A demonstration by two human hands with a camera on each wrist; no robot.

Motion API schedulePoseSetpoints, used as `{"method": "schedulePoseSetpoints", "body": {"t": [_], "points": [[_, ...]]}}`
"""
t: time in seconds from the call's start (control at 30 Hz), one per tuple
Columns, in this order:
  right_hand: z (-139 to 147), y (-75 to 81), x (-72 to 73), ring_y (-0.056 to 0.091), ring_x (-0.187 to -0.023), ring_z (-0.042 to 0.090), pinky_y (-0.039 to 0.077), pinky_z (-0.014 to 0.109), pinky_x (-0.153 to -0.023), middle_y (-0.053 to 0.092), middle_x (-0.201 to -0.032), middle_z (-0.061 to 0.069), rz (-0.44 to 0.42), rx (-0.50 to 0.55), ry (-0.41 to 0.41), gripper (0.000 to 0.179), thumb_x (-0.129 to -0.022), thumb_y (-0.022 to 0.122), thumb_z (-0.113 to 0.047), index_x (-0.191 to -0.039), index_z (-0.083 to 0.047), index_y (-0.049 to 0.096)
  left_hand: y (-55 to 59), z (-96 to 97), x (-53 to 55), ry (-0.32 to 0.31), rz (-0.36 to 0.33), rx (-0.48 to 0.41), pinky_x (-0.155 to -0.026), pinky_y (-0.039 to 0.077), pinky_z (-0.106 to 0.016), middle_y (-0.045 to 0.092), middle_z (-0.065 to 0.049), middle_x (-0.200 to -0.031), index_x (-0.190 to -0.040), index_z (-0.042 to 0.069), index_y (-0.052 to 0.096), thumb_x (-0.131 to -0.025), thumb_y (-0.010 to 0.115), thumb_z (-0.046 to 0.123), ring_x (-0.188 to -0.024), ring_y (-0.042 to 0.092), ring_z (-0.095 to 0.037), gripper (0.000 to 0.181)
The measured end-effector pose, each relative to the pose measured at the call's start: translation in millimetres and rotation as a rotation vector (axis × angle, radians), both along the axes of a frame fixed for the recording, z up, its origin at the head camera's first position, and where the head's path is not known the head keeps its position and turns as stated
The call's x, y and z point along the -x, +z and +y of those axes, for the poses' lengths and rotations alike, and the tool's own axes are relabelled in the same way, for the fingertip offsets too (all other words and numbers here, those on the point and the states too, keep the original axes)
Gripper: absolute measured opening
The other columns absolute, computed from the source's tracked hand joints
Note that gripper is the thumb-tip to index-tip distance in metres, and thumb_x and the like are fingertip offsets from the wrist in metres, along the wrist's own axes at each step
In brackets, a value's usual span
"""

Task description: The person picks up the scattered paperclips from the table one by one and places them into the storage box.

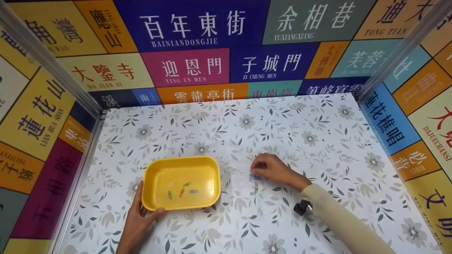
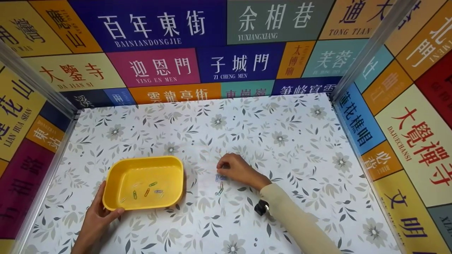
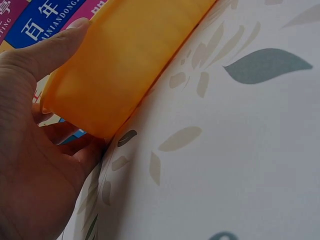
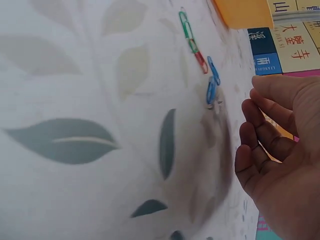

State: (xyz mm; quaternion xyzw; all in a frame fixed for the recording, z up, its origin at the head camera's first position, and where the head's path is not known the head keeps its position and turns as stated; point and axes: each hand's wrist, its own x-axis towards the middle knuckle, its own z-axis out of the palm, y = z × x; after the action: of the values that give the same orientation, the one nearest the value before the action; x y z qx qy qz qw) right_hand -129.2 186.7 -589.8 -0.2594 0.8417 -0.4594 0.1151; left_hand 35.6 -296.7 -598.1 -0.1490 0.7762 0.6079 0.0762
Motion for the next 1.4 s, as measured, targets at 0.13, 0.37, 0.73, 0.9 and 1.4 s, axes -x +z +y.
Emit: {"method": "schedulePoseSetpoints", "body": {"t": [0.13, 0.37, 0.73, 0.9, 1.4], "points": [[7, -7.2, -6.1, 0.065, -0.091, 0.015, 0.053, 0.023, -0.083, 0.076, -0.095, -0.001, 0.052, 0.018, -0.012, 0.006, -0.094, 0.087, -0.006, -0.097, -0.009, 0.083, -0.3, -0.3, 0.2, 0.002, -0.009, -0.003, -0.127, 0.022, -0.012, 0.002, 0.015, -0.183, -0.178, 0.036, 0.003, -0.091, 0.094, 0.023, -0.169, 0.014, -0.018, 0.127], [15, -14.3, -14.0, 0.066, -0.095, 0.018, 0.053, 0.027, -0.086, 0.078, -0.098, -0.001, 0.083, 0.029, -0.015, 0.007, -0.095, 0.086, -0.005, -0.099, -0.009, 0.082, 0.7, 0.9, 0.7, -0.011, 0.039, 0.022, -0.125, 0.023, -0.009, 0.003, 0.004, -0.186, -0.179, 0.026, 0.004, -0.090, 0.094, 0.019, -0.169, 0.014, -0.024, 0.127], [21, -23.7, -23.5, 0.062, -0.095, 0.019, 0.051, 0.030, -0.086, 0.075, -0.099, 0.000, 0.217, 0.043, 0.004, 0.011, -0.092, 0.088, -0.003, -0.098, -0.010, 0.082, 2.5, 1.9, 1.1, -0.006, 0.000, 0.030, -0.125, 0.021, -0.008, 0.003, 0.010, -0.184, -0.179, 0.029, 0.004, -0.091, 0.094, 0.025, -0.169, 0.012, -0.020, 0.126], [24, -29.0, -27.1, 0.059, -0.097, 0.018, 0.050, 0.032, -0.088, 0.071, -0.101, 0.000, 0.298, 0.032, 0.028, 0.012, -0.092, 0.088, -0.003, -0.099, -0.009, 0.081, 3.6, 1.6, 1.1, -0.003, -0.024, 0.033, -0.130, 0.019, -0.016, 0.001, 0.012, -0.184, -0.179, 0.033, 0.002, -0.091, 0.094, 0.028, -0.170, 0.011, -0.020, 0.128], [26, -42.0, -33.6, 0.058, -0.102, 0.022, 0.051, 0.027, -0.091, 0.070, -0.110, 0.007, 0.406, 0.095, 0.018, 0.015, -0.091, 0.088, 0.001, -0.100, -0.008, 0.081, 2.7, 1.8, 2.0, 0.003, -0.032, 0.029, -0.131, 0.020, -0.017, 0.002, 0.014, -0.183, -0.178, 0.034, 0.003, -0.091, 0.094, 0.028, -0.169, 0.012, -0.018, 0.127]]}}
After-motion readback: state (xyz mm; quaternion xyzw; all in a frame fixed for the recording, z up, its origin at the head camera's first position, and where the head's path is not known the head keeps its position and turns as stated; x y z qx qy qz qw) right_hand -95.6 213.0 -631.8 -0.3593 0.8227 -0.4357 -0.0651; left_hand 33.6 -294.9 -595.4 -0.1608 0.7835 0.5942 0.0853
